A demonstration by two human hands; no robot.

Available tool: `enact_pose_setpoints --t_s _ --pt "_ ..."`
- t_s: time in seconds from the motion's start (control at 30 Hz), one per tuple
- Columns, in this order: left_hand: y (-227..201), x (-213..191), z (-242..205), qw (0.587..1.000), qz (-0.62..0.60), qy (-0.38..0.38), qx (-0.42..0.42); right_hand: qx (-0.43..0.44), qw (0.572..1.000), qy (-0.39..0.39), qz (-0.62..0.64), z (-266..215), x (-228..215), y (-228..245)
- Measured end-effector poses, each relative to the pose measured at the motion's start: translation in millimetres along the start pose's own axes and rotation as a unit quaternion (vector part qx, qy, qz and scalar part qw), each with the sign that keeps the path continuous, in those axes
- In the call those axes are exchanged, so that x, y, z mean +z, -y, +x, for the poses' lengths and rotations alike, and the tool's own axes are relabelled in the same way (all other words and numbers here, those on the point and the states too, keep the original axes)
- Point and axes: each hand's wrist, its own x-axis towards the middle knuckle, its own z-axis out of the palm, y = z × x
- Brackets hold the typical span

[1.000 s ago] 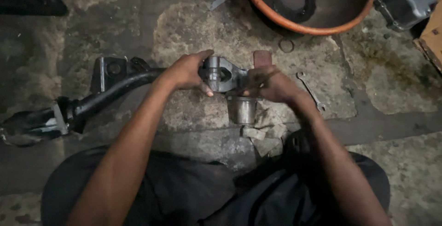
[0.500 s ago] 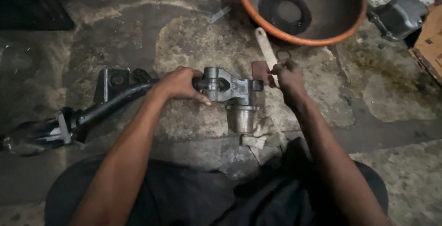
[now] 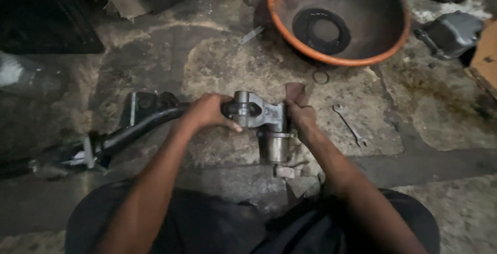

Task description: The person cleans and sands a steering column component by hand and with a small sanding block, then fits a metal bracket onto the joint.

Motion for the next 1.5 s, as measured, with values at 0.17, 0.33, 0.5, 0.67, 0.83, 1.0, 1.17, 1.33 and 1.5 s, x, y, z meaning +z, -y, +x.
enact_pose_setpoints --t_s 0.17,0.33,0.5,0.67,0.83,1.0,1.17,1.33,1.5 --pt "54 -41 -7 0.985 0.067 -0.023 -0.158 -0.133 0.973 -0.099 -0.157 0 8 -7" --pt "143 -73 -48 0.902 0.16 -0.158 -0.368 -0.094 0.986 -0.094 -0.101 12 15 1" --pt "205 -53 -46 0.854 -0.134 -0.151 -0.48 0.037 0.993 -0.02 0.112 25 15 2" --pt "201 -30 -26 0.856 0.003 -0.364 -0.368 0.103 0.975 -0.047 0.193 11 28 19" --pt "159 -52 -14 0.654 -0.15 -0.446 -0.593 0.048 0.963 -0.089 0.25 8 26 24" --pt "136 -66 -22 0.584 -0.223 -0.653 -0.429 0.03 0.907 -0.068 0.415 -2 11 77" --pt "143 -73 -3 0.563 -0.267 -0.727 -0.289 -0.074 0.879 -0.072 0.465 -29 16 109" --pt "140 -70 6 0.581 -0.227 -0.751 -0.214 -0.159 0.971 -0.063 0.165 -33 6 105" --pt "140 -64 -5 0.609 -0.184 -0.754 -0.162 -0.44 0.874 -0.119 -0.169 -14 12 88"
